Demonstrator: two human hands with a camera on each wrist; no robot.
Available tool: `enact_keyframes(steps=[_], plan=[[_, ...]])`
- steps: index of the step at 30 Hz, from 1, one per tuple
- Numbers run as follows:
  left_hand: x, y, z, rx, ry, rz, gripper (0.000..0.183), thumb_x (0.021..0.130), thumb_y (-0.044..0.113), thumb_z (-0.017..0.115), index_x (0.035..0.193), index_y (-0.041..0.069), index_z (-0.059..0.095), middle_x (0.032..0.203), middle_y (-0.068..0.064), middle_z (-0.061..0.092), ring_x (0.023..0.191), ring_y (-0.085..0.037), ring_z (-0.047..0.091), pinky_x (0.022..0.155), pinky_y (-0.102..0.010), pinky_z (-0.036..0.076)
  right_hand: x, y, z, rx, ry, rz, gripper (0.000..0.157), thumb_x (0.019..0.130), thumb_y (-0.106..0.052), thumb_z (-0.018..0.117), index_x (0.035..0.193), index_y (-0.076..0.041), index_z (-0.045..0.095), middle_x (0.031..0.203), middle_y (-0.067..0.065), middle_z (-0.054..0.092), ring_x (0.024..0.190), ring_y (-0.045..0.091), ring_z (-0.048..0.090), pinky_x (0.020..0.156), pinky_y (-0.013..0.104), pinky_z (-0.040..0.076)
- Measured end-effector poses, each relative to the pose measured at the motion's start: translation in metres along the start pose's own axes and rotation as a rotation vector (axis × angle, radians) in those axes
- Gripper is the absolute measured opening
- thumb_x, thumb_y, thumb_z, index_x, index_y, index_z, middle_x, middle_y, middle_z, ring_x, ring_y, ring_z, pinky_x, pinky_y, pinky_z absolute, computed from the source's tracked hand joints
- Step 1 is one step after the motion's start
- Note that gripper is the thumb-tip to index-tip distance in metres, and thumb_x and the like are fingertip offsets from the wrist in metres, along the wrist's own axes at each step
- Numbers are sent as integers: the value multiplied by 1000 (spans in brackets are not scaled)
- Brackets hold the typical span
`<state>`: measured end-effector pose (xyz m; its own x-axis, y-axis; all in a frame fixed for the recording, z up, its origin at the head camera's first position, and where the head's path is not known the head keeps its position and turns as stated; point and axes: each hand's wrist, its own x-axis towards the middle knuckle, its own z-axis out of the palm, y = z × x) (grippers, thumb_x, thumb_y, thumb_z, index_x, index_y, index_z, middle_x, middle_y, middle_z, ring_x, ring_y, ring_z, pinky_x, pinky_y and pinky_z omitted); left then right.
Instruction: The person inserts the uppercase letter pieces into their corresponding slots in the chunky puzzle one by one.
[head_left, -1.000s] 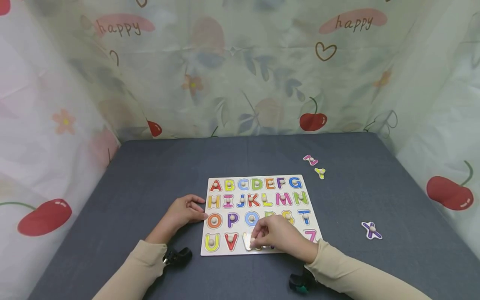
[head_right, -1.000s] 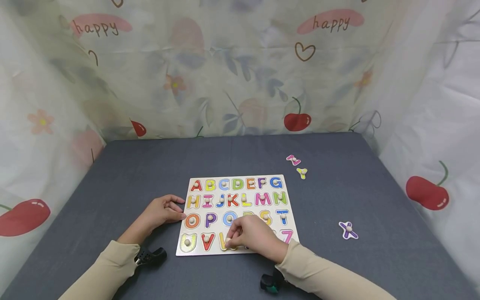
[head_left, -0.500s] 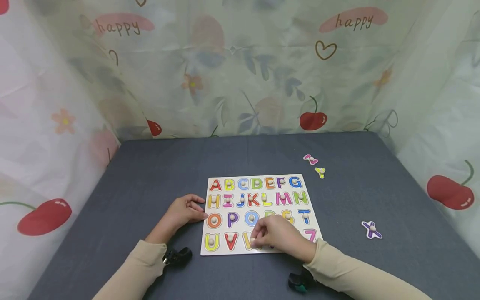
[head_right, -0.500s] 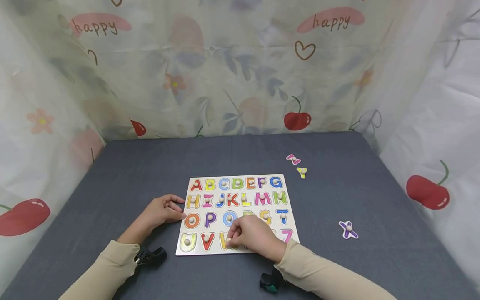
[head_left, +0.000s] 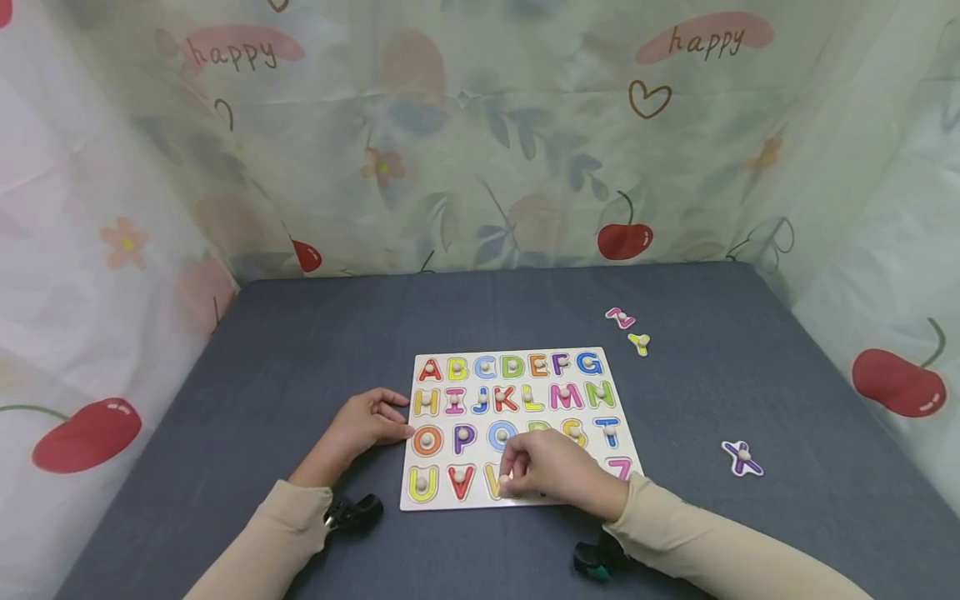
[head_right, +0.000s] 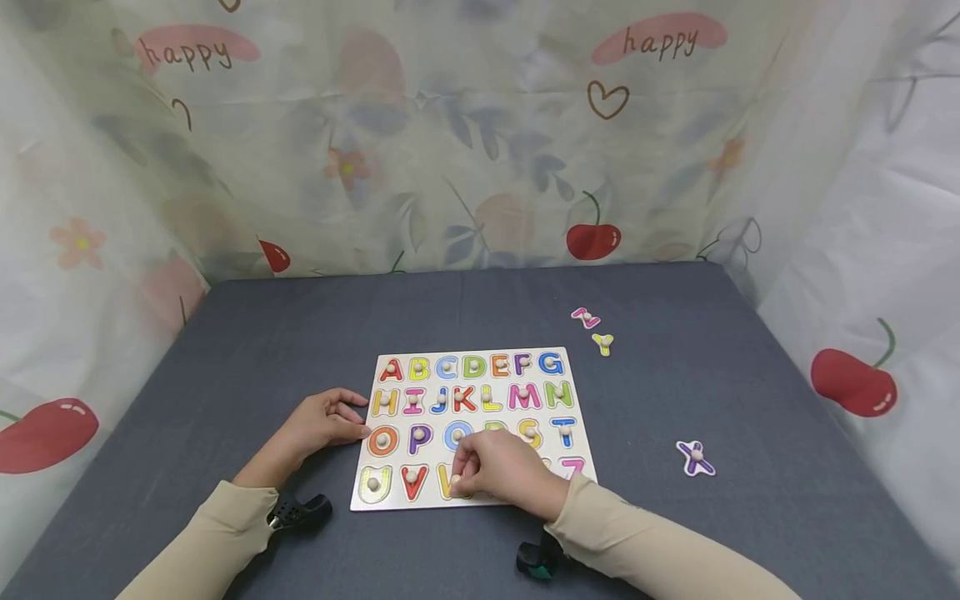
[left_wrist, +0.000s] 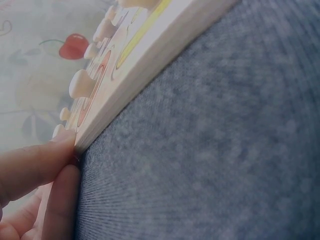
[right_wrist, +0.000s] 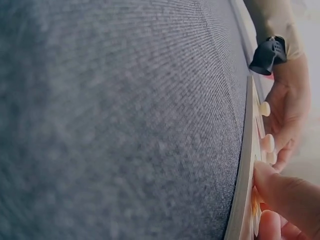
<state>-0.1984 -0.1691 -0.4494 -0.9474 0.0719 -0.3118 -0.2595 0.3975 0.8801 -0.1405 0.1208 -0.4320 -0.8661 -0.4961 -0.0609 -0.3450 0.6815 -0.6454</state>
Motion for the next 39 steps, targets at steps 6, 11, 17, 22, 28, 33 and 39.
enact_keyframes(steps=[6, 11, 17, 22, 28, 33, 39], plan=[[-1, 0, 0, -1, 3, -4, 50, 72, 3, 83, 116, -1, 59, 79, -7, 63, 68, -12, 62, 63, -25, 52, 0, 4, -7, 127, -27, 17, 23, 73, -27, 85, 82, -19, 65, 62, -12, 57, 56, 3, 52, 55, 23, 42], [0, 0, 0, 6, 6, -1, 50, 72, 4, 83, 116, -1, 59, 79, -7, 64, 68, -12, 62, 63, -25, 52, 3, 9, -31, 190, 50, 44, 20, 77, -27, 82, 84, -16, 67, 68, -7, 59, 59, 9, 52, 54, 24, 41], [1, 0, -1, 5, 4, 4, 51, 72, 4, 83, 116, -1, 59, 78, -6, 63, 67, -12, 62, 62, -24, 51, 8, 23, -68, 246, 178, 121, 18, 80, -22, 79, 90, -12, 69, 76, -1, 59, 70, 17, 53, 62, 24, 42], [0, -1, 0, -6, 1, 6, 50, 72, 2, 83, 116, -2, 59, 77, -6, 63, 66, -12, 62, 61, -24, 51, 8, 44, -94, 282, 210, 157, 32, 85, -23, 75, 109, -3, 64, 86, 5, 62, 74, 25, 56, 64, 28, 45], [0, -1, 0, -20, 3, -2, 50, 72, 1, 82, 116, -2, 59, 77, -6, 63, 67, -12, 63, 62, -24, 52, 13, 82, -116, 317, 297, 183, 47, 91, -29, 69, 125, 0, 55, 102, 12, 60, 88, 28, 58, 72, 34, 50], [0, -1, 1, -29, 8, -3, 50, 72, 0, 82, 116, -2, 58, 77, -7, 63, 67, -12, 63, 62, -25, 53, 18, 114, -129, 315, 413, 229, 57, 92, -38, 66, 135, -5, 49, 117, 13, 57, 94, 16, 58, 78, 29, 49], [-1, 0, 1, -12, 16, -10, 50, 72, 2, 83, 115, -1, 59, 78, -8, 64, 67, -13, 63, 62, -25, 52, 13, 131, -136, 348, 461, 288, 65, 90, -43, 66, 144, -14, 43, 135, 14, 54, 106, 14, 58, 87, 30, 47]])
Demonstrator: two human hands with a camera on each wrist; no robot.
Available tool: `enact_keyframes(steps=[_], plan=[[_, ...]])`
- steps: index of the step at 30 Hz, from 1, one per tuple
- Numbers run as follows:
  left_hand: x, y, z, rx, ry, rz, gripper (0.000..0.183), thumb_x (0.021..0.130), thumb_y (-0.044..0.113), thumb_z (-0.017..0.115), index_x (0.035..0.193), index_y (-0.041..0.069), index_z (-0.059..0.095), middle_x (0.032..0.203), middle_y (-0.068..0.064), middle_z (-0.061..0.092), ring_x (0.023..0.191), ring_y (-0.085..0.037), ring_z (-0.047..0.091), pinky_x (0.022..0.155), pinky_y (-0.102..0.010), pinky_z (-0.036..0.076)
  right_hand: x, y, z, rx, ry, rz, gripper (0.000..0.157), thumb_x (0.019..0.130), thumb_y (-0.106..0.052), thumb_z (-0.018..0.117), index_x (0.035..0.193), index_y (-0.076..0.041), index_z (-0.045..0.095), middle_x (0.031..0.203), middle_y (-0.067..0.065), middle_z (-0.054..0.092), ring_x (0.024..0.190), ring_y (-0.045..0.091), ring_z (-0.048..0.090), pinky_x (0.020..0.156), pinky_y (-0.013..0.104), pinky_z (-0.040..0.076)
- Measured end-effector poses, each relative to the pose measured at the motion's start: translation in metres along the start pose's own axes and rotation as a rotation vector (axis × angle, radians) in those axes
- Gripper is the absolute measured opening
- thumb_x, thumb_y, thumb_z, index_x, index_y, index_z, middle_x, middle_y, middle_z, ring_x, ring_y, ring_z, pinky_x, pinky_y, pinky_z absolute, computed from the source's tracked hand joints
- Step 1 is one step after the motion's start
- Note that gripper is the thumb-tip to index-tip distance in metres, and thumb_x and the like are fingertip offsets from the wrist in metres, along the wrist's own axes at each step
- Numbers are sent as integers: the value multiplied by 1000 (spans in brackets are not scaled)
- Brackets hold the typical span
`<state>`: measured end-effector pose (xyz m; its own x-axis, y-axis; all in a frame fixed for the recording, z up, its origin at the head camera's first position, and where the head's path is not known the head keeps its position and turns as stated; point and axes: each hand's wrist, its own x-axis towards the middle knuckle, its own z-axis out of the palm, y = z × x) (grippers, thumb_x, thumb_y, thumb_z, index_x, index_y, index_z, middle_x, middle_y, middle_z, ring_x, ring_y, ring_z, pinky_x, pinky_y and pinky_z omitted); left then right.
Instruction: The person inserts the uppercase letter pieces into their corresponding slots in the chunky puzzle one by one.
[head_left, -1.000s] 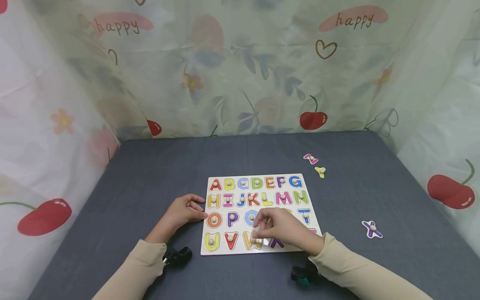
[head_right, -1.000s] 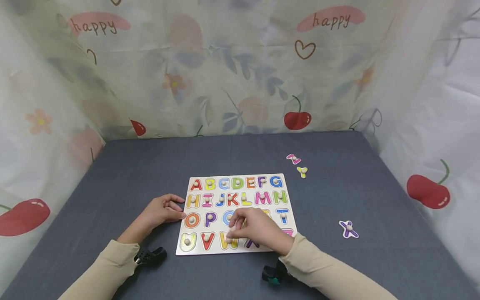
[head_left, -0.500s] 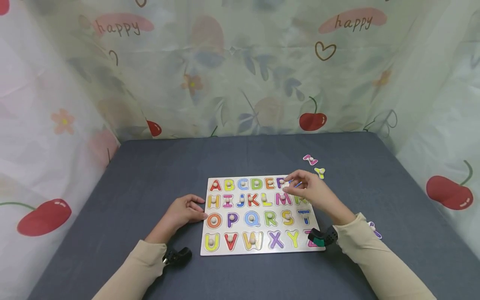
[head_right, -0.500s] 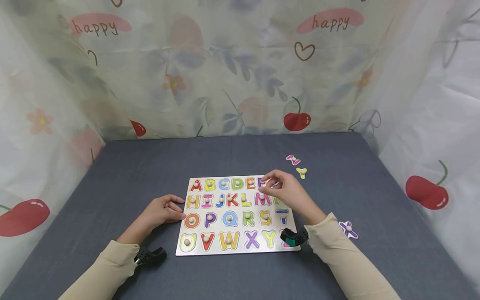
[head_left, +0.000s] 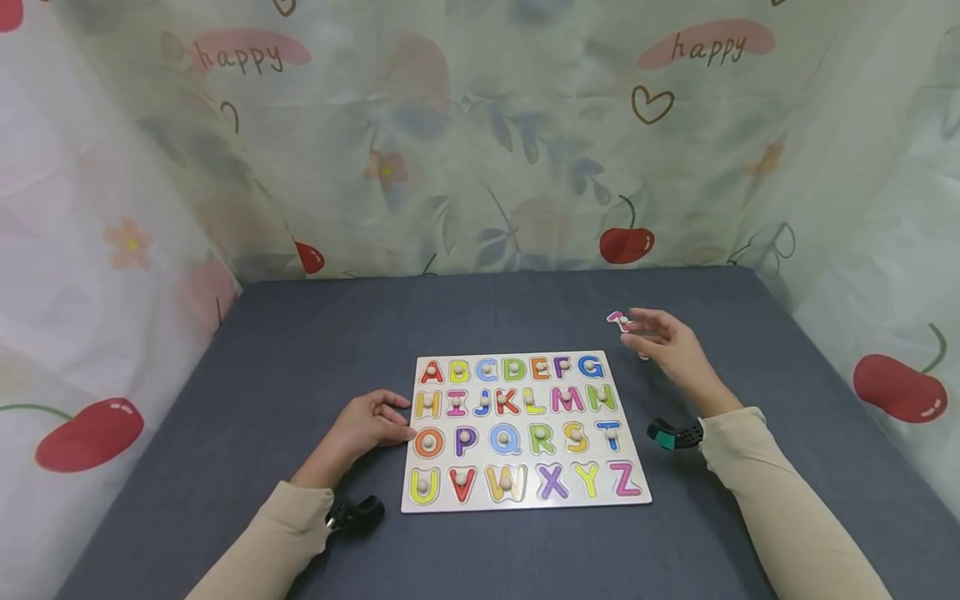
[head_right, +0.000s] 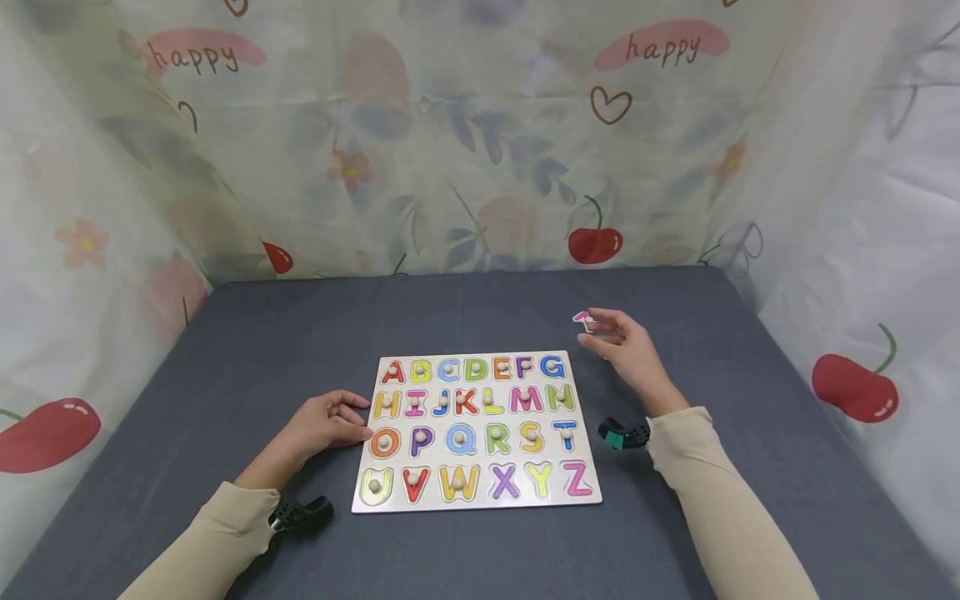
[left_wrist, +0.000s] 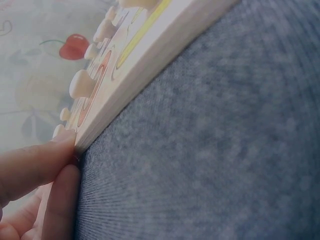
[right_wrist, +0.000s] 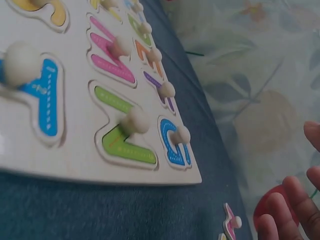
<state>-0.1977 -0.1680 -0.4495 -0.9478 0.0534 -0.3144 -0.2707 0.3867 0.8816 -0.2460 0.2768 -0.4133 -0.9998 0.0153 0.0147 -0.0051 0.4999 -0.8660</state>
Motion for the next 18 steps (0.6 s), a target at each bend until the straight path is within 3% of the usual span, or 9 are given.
enact_keyframes(steps=[6, 10, 12, 14, 18], plan=[[0, -1, 1, 9, 11, 6, 49, 71, 2, 83, 114, -1, 60, 77, -8, 63, 66, -13, 63, 61, -26, 52, -17, 0, -11, -34, -58, -31, 71, 91, -42, 65, 148, -12, 35, 142, 20, 47, 126, 37, 50, 101, 55, 40], [0, -1, 1, 2, 11, 11, 49, 71, 1, 83, 114, -1, 60, 77, -8, 63, 66, -14, 63, 61, -26, 52, -33, -2, -19, -82, -97, -41, 74, 90, -40, 67, 149, -11, 33, 143, 22, 45, 129, 41, 47, 100, 58, 39], [0, -1, 1, 3, 12, 12, 49, 71, 1, 83, 114, -1, 60, 77, -8, 63, 66, -14, 63, 61, -26, 52, -43, -2, -24, -106, -115, -53, 72, 91, -38, 67, 149, -11, 34, 143, 21, 46, 128, 39, 48, 98, 53, 44], [0, -1, 1, 4, 14, 11, 49, 71, 1, 83, 114, -1, 60, 77, -8, 63, 66, -14, 63, 61, -26, 52, -53, -2, -30, -124, -128, -70, 70, 91, -36, 67, 148, -11, 35, 142, 20, 47, 124, 32, 52, 93, 39, 49], [0, 0, 1, 9, 15, 6, 49, 71, 3, 84, 114, 0, 60, 77, -8, 63, 66, -14, 63, 61, -26, 51, -74, 2, -43, -121, -142, -119, 66, 92, -28, 66, 147, -9, 36, 137, 19, 52, 111, 3, 58, 82, 17, 49]])
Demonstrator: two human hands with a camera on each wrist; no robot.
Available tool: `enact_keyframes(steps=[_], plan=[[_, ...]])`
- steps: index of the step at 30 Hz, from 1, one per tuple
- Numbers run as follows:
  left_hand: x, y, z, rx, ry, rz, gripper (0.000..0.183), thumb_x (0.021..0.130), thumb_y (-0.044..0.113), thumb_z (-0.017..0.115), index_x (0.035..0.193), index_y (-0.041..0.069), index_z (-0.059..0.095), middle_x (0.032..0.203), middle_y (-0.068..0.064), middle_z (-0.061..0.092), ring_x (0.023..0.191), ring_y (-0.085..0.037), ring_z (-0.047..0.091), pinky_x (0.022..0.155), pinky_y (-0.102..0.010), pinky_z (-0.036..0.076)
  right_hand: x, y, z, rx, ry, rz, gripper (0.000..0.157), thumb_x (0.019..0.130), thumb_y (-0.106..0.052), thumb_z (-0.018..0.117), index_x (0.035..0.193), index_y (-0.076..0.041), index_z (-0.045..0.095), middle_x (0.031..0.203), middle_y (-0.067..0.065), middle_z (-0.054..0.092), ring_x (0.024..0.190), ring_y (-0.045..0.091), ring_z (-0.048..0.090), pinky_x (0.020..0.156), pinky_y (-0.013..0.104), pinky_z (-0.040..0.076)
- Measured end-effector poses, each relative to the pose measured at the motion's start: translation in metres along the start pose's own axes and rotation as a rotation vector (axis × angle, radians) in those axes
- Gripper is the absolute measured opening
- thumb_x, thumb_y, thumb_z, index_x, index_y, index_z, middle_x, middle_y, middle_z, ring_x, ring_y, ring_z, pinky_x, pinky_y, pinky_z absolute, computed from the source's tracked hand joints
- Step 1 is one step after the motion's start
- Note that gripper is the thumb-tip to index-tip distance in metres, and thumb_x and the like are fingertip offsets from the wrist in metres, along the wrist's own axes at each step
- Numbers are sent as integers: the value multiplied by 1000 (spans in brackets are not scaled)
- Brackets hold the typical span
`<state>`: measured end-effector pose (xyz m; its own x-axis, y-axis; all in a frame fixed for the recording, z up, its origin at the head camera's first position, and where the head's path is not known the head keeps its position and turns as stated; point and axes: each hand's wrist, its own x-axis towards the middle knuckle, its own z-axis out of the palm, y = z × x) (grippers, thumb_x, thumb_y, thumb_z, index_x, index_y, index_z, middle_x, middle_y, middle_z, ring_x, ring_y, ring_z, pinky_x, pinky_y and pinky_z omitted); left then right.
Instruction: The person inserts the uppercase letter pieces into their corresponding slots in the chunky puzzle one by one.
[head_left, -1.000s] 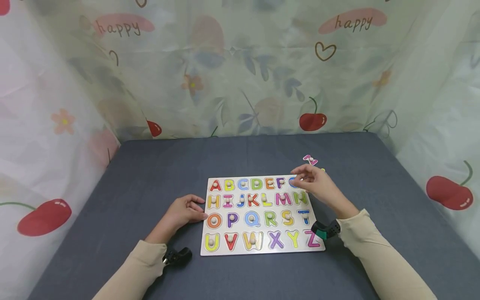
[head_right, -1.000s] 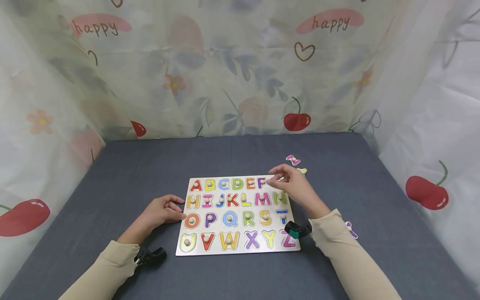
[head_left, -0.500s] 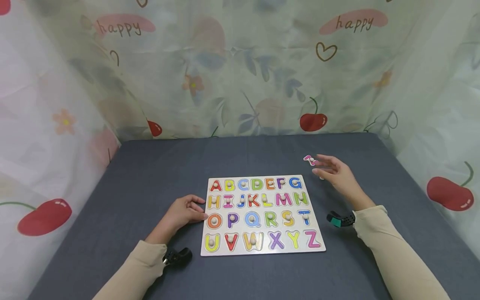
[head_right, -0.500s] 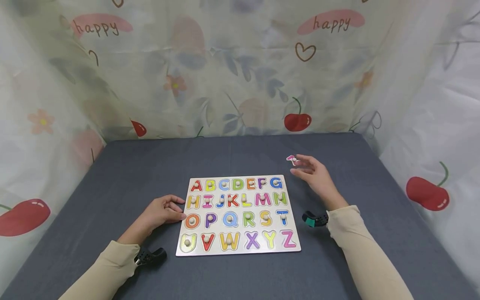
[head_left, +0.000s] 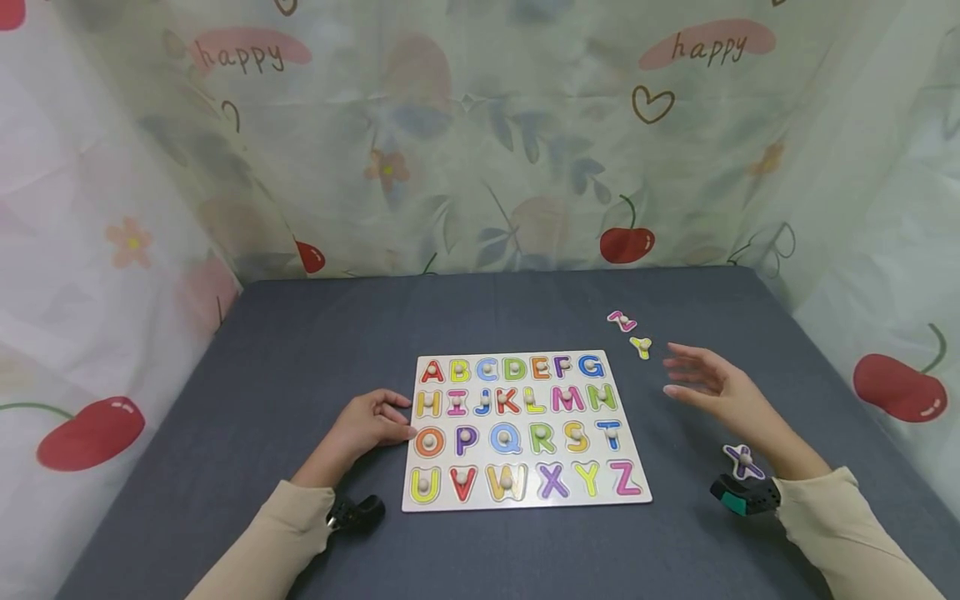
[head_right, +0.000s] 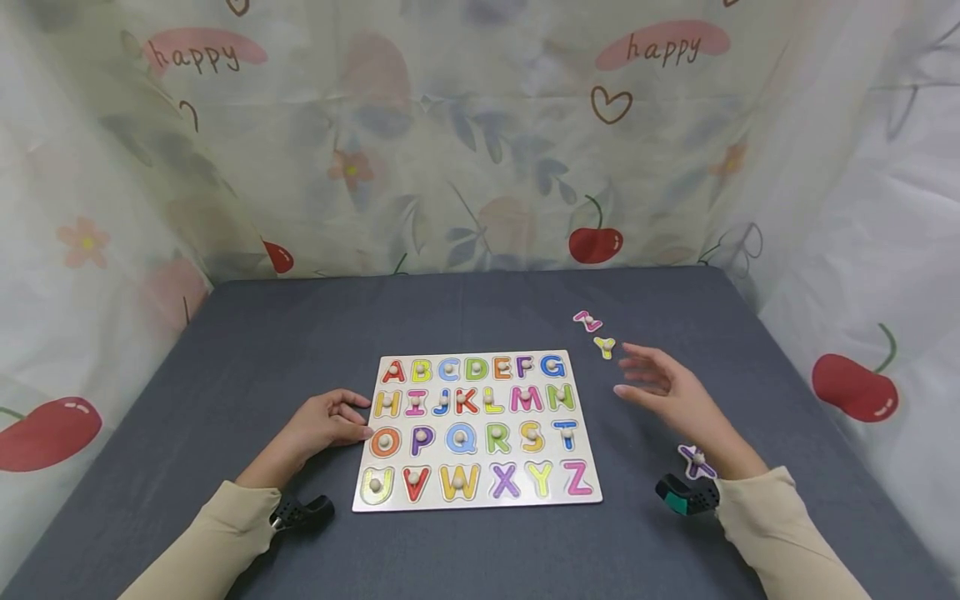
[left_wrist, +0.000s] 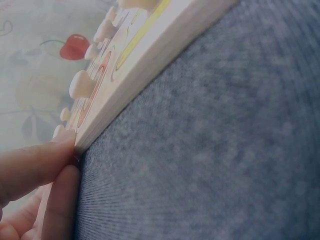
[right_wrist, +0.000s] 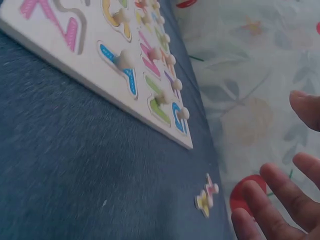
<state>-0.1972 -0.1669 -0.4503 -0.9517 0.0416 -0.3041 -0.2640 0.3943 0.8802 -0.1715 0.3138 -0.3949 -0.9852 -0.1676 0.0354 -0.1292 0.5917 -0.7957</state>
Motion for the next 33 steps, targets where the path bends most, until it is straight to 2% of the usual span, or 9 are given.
enact_keyframes(steps=[3, 6, 9, 15, 19, 23, 29, 33], plan=[[0, 1, 0, 6, 3, -5, 49, 71, 5, 84, 113, 0, 61, 77, -8, 63, 67, -14, 62, 61, -26, 50, -16, 6, -7, 6, -4, -41, 63, 92, -23, 67, 145, -7, 38, 129, 7, 58, 103, -9, 57, 78, 16, 50], [0, 1, -1, 11, 4, -7, 49, 71, 5, 84, 113, 1, 61, 77, -8, 63, 66, -14, 62, 61, -26, 50, -31, 16, -15, -10, -16, -38, 60, 92, -21, 67, 143, -5, 41, 121, -13, 59, 101, -10, 58, 76, 18, 51], [0, 1, -1, 9, 2, -6, 49, 71, 5, 84, 114, 0, 61, 77, -8, 63, 66, -14, 61, 61, -26, 50, -46, 29, -24, -24, -29, 15, 57, 93, -23, 66, 141, -3, 43, 118, -24, 57, 100, -11, 58, 75, 20, 52], [3, -3, -1, -3, -3, 5, 49, 71, 5, 84, 114, 0, 61, 77, -7, 63, 67, -14, 63, 61, -25, 50, -71, 59, -40, -1, -59, 122, 51, 95, -19, 63, 139, -1, 46, 112, -33, 56, 95, -11, 60, 71, 21, 52], [2, -3, -1, -5, -6, 2, 50, 71, 6, 84, 114, 0, 60, 77, -7, 64, 67, -14, 63, 62, -25, 51, -83, 75, -43, -44, -59, 170, 48, 94, -18, 63, 135, 2, 48, 104, -27, 61, 88, -8, 62, 68, 23, 53], [1, -1, -1, -7, -4, -9, 49, 72, 5, 84, 115, 0, 60, 79, -8, 64, 68, -14, 63, 62, -26, 51, -91, 80, -41, -100, -63, 224, 51, 93, -23, 65, 133, 5, 50, 99, -18, 63, 83, -6, 61, 66, 24, 52], [2, -1, -1, -7, -4, -12, 49, 72, 4, 83, 115, 1, 60, 79, -8, 64, 67, -14, 63, 62, -26, 51, -91, 79, -34, -159, -38, 267, 52, 91, -30, 68, 128, 5, 55, 92, -11, 64, 75, 1, 61, 62, 23, 47], [1, -1, -2, 1, -2, -12, 49, 72, 5, 84, 115, 1, 60, 78, -7, 64, 67, -14, 63, 62, -26, 50, -86, 77, -31, -192, -46, 281, 46, 89, -32, 70, 120, 2, 61, 87, -5, 64, 67, 5, 55, 58, 24, 41]])
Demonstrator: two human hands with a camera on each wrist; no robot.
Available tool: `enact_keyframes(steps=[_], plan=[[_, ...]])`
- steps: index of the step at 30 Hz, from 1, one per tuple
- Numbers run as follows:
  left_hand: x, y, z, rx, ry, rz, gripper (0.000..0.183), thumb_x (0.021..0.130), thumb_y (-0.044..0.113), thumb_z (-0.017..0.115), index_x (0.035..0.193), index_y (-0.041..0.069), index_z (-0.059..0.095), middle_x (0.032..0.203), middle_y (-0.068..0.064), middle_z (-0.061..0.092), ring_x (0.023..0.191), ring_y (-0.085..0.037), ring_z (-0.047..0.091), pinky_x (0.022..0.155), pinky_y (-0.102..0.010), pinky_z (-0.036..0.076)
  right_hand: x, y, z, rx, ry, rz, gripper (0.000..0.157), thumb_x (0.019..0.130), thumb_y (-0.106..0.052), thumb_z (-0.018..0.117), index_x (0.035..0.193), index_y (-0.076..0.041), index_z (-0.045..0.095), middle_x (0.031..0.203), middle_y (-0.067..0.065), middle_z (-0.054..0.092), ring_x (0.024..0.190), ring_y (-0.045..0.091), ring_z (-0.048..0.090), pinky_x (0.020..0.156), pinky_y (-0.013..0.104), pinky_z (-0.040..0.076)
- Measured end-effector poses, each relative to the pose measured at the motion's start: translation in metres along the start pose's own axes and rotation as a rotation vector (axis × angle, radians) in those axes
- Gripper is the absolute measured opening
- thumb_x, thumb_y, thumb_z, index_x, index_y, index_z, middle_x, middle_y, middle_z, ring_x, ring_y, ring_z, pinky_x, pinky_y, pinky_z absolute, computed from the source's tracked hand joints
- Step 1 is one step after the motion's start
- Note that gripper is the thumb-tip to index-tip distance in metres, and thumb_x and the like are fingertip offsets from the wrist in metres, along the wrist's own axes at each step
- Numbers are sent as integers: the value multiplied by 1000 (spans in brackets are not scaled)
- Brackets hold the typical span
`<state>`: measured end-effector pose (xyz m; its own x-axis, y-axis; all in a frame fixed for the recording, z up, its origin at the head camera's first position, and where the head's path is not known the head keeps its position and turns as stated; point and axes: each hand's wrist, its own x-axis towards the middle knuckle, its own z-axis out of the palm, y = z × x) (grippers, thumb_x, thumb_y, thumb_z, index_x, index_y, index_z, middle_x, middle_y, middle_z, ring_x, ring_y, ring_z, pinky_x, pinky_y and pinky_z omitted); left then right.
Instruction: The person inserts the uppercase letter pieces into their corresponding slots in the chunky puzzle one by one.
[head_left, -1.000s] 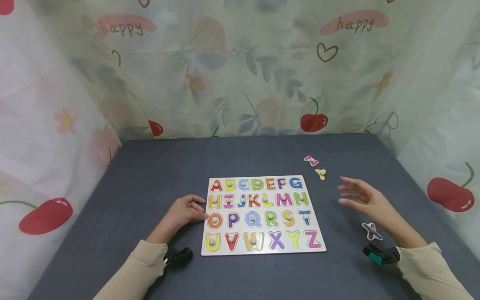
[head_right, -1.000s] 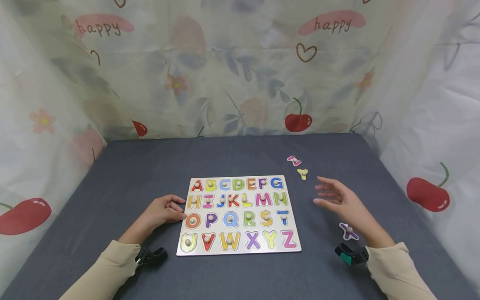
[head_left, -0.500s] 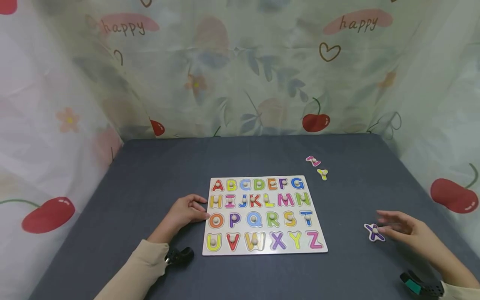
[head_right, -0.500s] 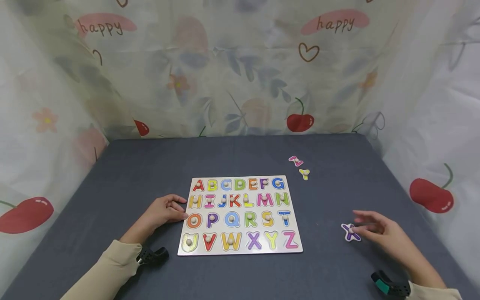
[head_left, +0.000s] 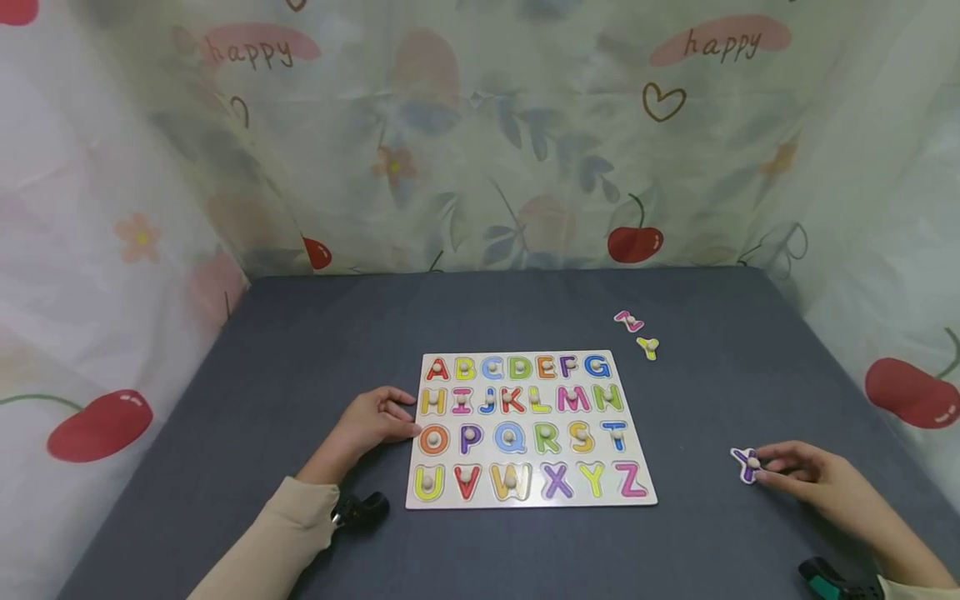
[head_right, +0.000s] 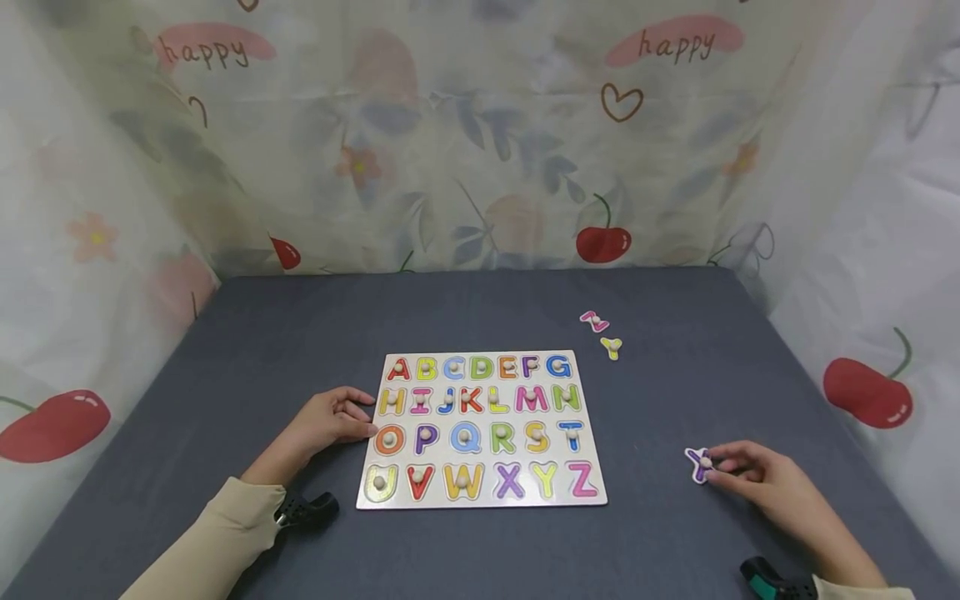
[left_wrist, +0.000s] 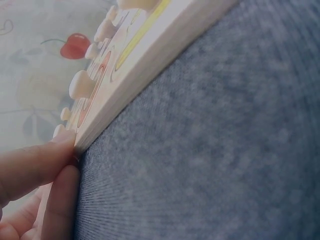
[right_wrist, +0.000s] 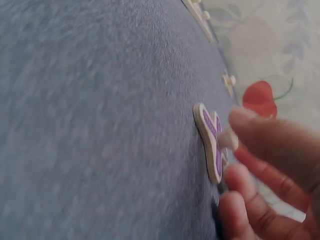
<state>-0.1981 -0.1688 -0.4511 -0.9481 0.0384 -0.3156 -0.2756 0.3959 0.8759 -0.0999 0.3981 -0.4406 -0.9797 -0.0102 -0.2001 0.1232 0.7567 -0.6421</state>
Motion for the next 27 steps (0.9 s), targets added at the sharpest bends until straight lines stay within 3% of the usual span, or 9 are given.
enact_keyframes(steps=[16, 21, 27], plan=[[0, 0, 1, -5, 2, 1, 49, 72, 5, 84, 114, 1, 60, 78, -8, 65, 67, -13, 63, 62, -25, 51, 12, -17, -1, -79, -27, 66, 36, 88, -33, 71, 102, 0, 69, 81, -2, 66, 65, 0, 48, 59, 22, 38], [0, -1, 1, -7, 2, 11, 48, 71, 4, 84, 113, 0, 60, 77, -7, 65, 66, -13, 63, 61, -25, 51, 16, -43, 5, -55, -7, 17, 35, 87, -33, 72, 101, -1, 69, 80, -2, 67, 64, 0, 51, 59, 22, 40], [1, -1, 1, -13, 0, 13, 48, 71, 3, 83, 113, -1, 60, 76, -7, 64, 66, -13, 63, 61, -25, 51, 25, -93, 23, -20, 12, -58, 35, 85, -32, 75, 100, 0, 68, 79, 1, 65, 65, 7, 51, 58, 23, 41]])
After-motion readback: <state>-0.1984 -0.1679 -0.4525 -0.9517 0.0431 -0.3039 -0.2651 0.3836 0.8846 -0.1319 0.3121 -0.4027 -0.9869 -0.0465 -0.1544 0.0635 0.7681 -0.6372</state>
